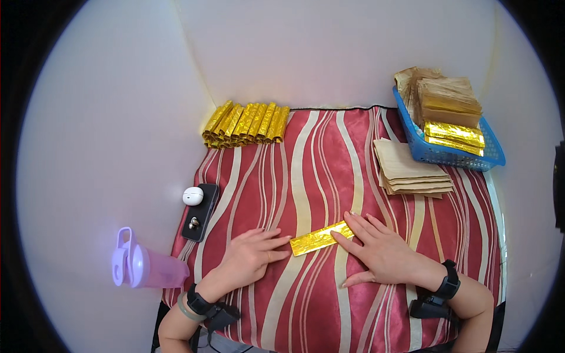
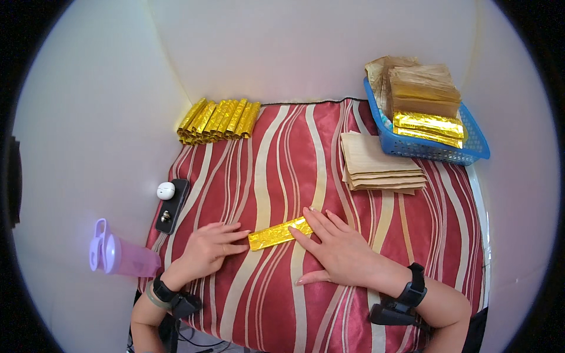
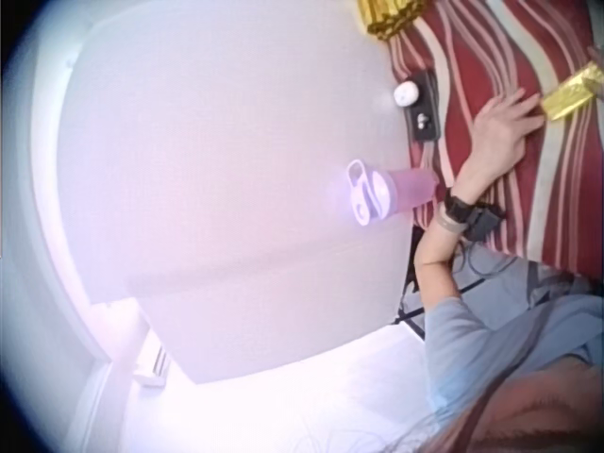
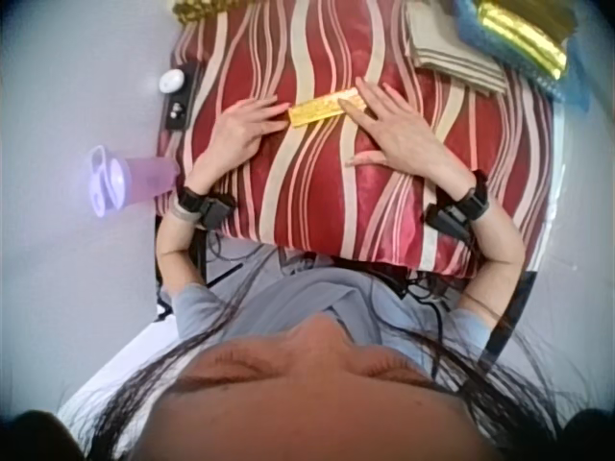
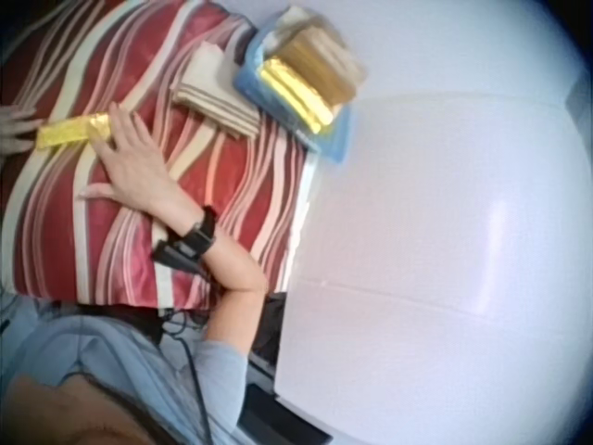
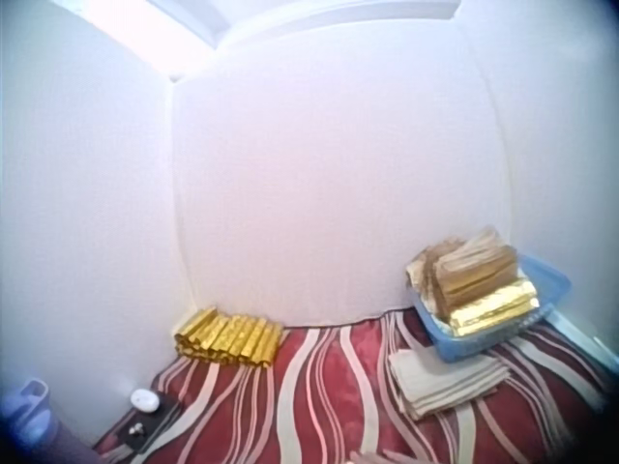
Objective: Fold and package individual sheets of gold-colored ritual or packaging paper.
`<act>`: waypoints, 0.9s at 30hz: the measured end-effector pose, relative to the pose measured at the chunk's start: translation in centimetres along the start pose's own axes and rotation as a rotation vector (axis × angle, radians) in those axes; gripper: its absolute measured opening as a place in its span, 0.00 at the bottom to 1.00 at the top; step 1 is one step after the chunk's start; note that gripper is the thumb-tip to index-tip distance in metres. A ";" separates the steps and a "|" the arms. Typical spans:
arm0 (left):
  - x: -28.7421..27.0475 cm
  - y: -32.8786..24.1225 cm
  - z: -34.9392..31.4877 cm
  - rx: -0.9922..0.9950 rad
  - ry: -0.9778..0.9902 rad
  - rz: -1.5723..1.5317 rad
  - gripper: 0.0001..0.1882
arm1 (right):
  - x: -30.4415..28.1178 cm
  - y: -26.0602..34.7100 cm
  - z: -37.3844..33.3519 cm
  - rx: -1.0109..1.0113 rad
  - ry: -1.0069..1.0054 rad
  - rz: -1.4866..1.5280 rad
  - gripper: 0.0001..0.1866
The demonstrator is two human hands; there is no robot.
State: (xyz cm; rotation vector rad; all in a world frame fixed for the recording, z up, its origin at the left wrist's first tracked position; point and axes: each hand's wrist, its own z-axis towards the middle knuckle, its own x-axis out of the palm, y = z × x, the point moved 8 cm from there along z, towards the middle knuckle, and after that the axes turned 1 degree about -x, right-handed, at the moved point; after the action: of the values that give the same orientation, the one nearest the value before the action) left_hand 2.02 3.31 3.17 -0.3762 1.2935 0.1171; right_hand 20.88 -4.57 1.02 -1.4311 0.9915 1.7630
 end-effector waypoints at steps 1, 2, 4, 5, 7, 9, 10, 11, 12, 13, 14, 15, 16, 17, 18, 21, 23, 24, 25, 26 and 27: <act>-1.0 0.3 0.2 0.003 -0.120 -0.061 0.16 | 0.0 0.0 0.0 0.001 -0.007 0.007 0.52; -2.1 0.2 0.9 0.004 -0.247 -0.084 0.08 | 0.0 0.0 0.0 0.002 -0.015 0.013 0.51; -2.5 -0.4 2.1 0.014 -0.270 -0.216 0.08 | 0.1 0.1 0.1 0.005 -0.022 0.008 0.51; -2.5 -0.7 2.6 0.023 -0.293 -0.348 0.07 | 0.1 0.1 0.1 0.005 -0.028 0.004 0.52; -0.8 -2.6 4.6 0.090 -0.170 -0.391 0.18 | 0.1 0.2 0.1 -0.003 -0.035 -0.006 0.52; 1.8 -4.6 6.5 0.060 0.054 -0.271 0.28 | 0.0 0.2 0.1 -0.007 -0.039 -0.018 0.52; 2.5 -4.8 6.5 0.061 0.053 -0.270 0.28 | 0.2 0.1 0.1 -0.003 -0.022 -0.023 0.52; 4.1 -4.8 6.2 0.062 0.125 -0.249 0.32 | 0.3 0.1 0.0 -0.001 -0.004 -0.027 0.51; 5.3 -4.8 5.8 0.061 0.197 -0.227 0.38 | 0.1 0.1 0.1 -0.003 -0.005 -0.028 0.51; 5.3 -4.9 5.7 0.063 0.202 -0.235 0.38 | 0.0 0.2 0.2 -0.007 -0.018 -0.022 0.50; 5.3 -4.7 5.3 0.051 0.223 -0.207 0.39 | -0.1 0.3 0.1 -0.012 -0.030 -0.017 0.50; 5.3 -4.5 4.8 0.038 0.244 -0.178 0.40 | 0.0 0.3 0.0 -0.008 -0.025 -0.011 0.50; 5.1 -4.4 4.5 0.036 0.243 -0.175 0.40 | -0.1 0.1 0.0 0.005 -0.019 0.003 0.49; 5.0 -4.3 4.1 0.027 0.252 -0.158 0.40 | -0.1 0.0 0.0 0.017 -0.013 0.017 0.48; 4.9 -4.2 3.7 0.018 0.261 -0.142 0.40 | -0.1 -0.1 0.0 0.014 -0.015 0.016 0.48; 4.9 -3.4 2.2 -0.051 0.320 -0.067 0.40 | 0.2 -0.2 -0.1 0.001 -0.024 0.035 0.48; 4.7 -3.3 1.5 -0.042 0.310 -0.044 0.40 | 0.2 0.0 0.0 0.009 -0.046 0.054 0.46; 4.7 -3.3 1.2 -0.032 0.299 -0.025 0.40 | 0.0 0.2 -0.1 0.009 -0.048 0.054 0.46; 4.6 -3.3 1.1 -0.033 0.299 -0.019 0.40 | -0.2 0.4 0.0 0.025 -0.026 0.012 0.46; 4.7 -3.4 1.1 -0.035 0.299 -0.017 0.39 | -0.3 0.6 0.0 0.042 -0.004 -0.031 0.46; 4.6 -3.4 1.0 -0.037 0.300 -0.014 0.39 | -0.3 1.0 0.3 0.039 -0.008 -0.031 0.46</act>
State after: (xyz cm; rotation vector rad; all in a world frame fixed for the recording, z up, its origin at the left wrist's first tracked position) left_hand 5.24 -0.06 -0.30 -0.4462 1.5862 0.0740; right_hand 19.96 -4.77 1.47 -1.4068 0.9886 1.7168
